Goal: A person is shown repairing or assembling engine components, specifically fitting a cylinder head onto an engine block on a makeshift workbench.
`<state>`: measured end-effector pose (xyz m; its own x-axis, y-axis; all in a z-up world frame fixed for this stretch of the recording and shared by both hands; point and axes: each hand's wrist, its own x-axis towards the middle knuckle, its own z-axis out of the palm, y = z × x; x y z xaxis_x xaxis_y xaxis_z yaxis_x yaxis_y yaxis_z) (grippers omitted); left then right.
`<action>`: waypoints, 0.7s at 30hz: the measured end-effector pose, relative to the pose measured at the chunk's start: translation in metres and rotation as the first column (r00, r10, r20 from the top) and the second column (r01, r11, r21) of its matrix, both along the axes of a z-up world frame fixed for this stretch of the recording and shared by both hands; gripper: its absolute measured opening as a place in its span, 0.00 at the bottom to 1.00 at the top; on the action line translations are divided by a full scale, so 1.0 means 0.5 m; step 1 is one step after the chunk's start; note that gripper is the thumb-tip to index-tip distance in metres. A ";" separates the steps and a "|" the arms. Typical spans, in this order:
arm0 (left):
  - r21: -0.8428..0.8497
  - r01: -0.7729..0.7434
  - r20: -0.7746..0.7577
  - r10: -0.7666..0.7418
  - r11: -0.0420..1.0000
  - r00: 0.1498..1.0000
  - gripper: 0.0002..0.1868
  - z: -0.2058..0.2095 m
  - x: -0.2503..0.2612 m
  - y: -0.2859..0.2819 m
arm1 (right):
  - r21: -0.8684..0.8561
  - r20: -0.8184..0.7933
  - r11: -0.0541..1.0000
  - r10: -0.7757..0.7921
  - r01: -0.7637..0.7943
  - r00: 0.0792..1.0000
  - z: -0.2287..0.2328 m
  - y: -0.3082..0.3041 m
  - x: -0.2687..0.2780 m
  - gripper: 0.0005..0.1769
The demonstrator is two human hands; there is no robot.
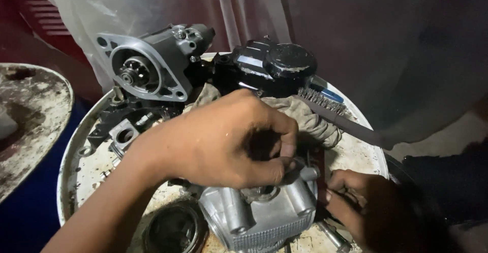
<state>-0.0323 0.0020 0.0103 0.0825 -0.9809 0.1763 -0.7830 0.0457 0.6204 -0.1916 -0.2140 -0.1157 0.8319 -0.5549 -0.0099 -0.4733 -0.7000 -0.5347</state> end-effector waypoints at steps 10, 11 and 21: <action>-0.089 0.019 0.060 -0.013 0.996 0.998 0.03 -0.002 0.010 0.003 | 0.182 0.047 0.983 0.007 -0.016 0.999 -0.014 -0.006 -0.001 0.09; -0.105 0.030 0.069 -0.023 0.994 0.997 0.02 -0.004 0.013 0.004 | 0.218 0.093 0.974 0.039 -0.059 0.995 -0.025 -0.012 -0.001 0.08; -0.084 0.043 0.030 -0.041 0.996 0.999 0.05 -0.003 0.006 0.004 | 0.225 0.251 0.961 0.105 -0.163 0.962 -0.017 0.002 -0.006 0.09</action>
